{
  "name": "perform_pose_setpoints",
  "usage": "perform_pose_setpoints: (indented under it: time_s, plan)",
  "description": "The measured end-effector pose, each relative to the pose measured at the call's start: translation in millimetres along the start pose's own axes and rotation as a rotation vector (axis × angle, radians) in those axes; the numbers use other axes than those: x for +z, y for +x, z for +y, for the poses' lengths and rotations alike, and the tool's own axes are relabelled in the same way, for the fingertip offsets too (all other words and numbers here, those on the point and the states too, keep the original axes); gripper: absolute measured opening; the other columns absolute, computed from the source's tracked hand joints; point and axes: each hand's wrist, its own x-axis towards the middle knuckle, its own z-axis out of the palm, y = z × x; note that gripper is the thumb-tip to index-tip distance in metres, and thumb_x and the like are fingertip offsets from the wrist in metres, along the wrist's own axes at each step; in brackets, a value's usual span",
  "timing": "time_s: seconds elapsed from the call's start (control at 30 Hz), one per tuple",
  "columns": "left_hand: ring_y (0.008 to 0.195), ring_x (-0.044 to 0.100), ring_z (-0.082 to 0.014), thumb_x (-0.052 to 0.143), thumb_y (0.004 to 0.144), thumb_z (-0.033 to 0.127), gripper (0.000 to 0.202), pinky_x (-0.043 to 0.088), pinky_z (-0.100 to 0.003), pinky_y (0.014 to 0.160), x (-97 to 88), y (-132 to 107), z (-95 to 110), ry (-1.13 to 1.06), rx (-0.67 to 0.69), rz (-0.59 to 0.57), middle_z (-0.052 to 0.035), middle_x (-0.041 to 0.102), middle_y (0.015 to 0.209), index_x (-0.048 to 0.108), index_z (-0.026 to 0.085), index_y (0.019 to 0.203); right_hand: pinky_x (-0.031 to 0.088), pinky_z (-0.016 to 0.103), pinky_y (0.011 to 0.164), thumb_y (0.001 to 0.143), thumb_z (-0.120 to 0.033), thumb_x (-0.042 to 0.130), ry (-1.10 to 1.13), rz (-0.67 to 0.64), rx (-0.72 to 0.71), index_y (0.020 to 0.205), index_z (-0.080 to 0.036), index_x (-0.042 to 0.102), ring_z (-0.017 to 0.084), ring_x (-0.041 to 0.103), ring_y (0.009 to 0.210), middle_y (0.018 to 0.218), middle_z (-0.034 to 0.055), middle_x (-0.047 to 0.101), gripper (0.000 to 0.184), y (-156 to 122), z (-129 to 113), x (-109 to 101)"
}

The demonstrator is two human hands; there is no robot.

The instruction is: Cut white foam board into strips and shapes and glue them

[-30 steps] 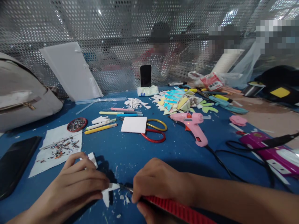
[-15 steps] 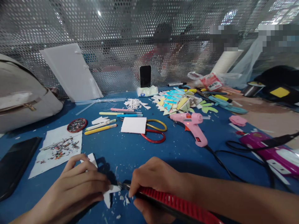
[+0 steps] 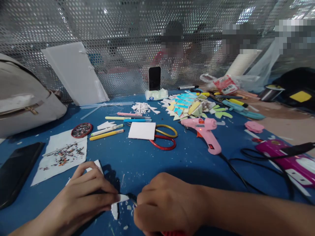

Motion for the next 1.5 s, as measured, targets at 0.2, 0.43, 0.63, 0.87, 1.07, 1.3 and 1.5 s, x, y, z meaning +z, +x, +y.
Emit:
perform_pose_setpoints:
  time_s: [0.2, 0.43, 0.63, 0.87, 1.07, 1.3, 1.5]
  plan:
    - [0.079, 0.060, -0.0130, 0.047, 0.105, 0.025, 0.023, 0.029, -0.036, 0.098, -8.5, 1, 4, 0.021, 0.058, 0.004, 0.0038, 0.075, 0.094, 0.070, 0.027, 0.106, 0.022, 0.029, 0.044, 0.084, -0.021, 0.050, -0.171, -0.049, -0.020, 0.066, -0.020, 0.050, 0.012, 0.033, 0.047, 0.058, -0.0048, 0.044, 0.018, 1, -7, -1]
    - [0.082, 0.060, -0.0125, 0.037, 0.108, 0.021, 0.033, 0.027, -0.035, 0.103, -17.7, 1, 8, 0.122, 0.119, -0.024, 0.0042, 0.075, 0.101, 0.069, 0.027, 0.109, 0.028, 0.024, 0.044, 0.082, -0.016, 0.050, -0.016, 0.007, -0.075, 0.072, -0.019, 0.047, 0.009, 0.036, 0.047, 0.058, -0.0062, 0.047, 0.010, -1, 4, -1]
    - [0.081, 0.057, -0.0128, 0.040, 0.107, 0.021, 0.030, 0.023, -0.036, 0.103, -10.3, -2, 2, 0.091, 0.123, -0.004, 0.0035, 0.074, 0.100, 0.069, 0.024, 0.104, 0.029, 0.026, 0.047, 0.081, -0.016, 0.046, -0.024, 0.184, -0.006, 0.089, -0.017, 0.050, 0.010, 0.041, 0.044, 0.059, -0.0056, 0.049, 0.009, -3, -4, 2]
    - [0.080, 0.057, -0.0128, 0.041, 0.107, 0.021, 0.029, 0.024, -0.038, 0.100, -8.6, -1, 1, 0.077, 0.120, 0.015, 0.0042, 0.075, 0.097, 0.070, 0.025, 0.103, 0.027, 0.026, 0.043, 0.083, -0.021, 0.043, -0.010, 0.049, 0.061, 0.074, -0.021, 0.047, 0.010, 0.041, 0.044, 0.055, -0.0058, 0.048, 0.010, 0, -2, 3]
    - [0.079, 0.059, -0.0133, 0.047, 0.106, 0.027, 0.023, 0.027, -0.038, 0.096, -6.3, 1, -2, 0.009, 0.081, 0.021, 0.0038, 0.075, 0.096, 0.070, 0.026, 0.103, 0.026, 0.025, 0.043, 0.079, -0.019, 0.049, 0.009, -0.024, -0.013, 0.075, -0.022, 0.043, 0.010, 0.041, 0.044, 0.057, -0.0061, 0.049, 0.008, -1, 1, -1]
    - [0.082, 0.060, -0.0138, 0.050, 0.104, 0.029, 0.017, 0.026, -0.036, 0.099, -10.7, 1, 0, -0.029, 0.017, -0.038, 0.0048, 0.074, 0.100, 0.066, 0.027, 0.109, 0.030, 0.027, 0.046, 0.082, -0.018, 0.044, -0.031, 0.086, 0.054, 0.090, -0.021, 0.046, 0.011, 0.040, 0.046, 0.058, -0.0058, 0.051, 0.009, 0, -5, -3]
    - [0.078, 0.058, -0.0140, 0.048, 0.105, 0.026, 0.018, 0.027, -0.036, 0.098, -9.9, 1, 2, -0.038, -0.017, -0.006, 0.0041, 0.073, 0.092, 0.061, 0.023, 0.093, 0.029, 0.026, 0.043, 0.077, -0.014, 0.047, 0.007, 0.188, 0.050, 0.093, -0.020, 0.047, 0.010, 0.041, 0.042, 0.058, -0.0062, 0.049, 0.018, -1, -2, -1]
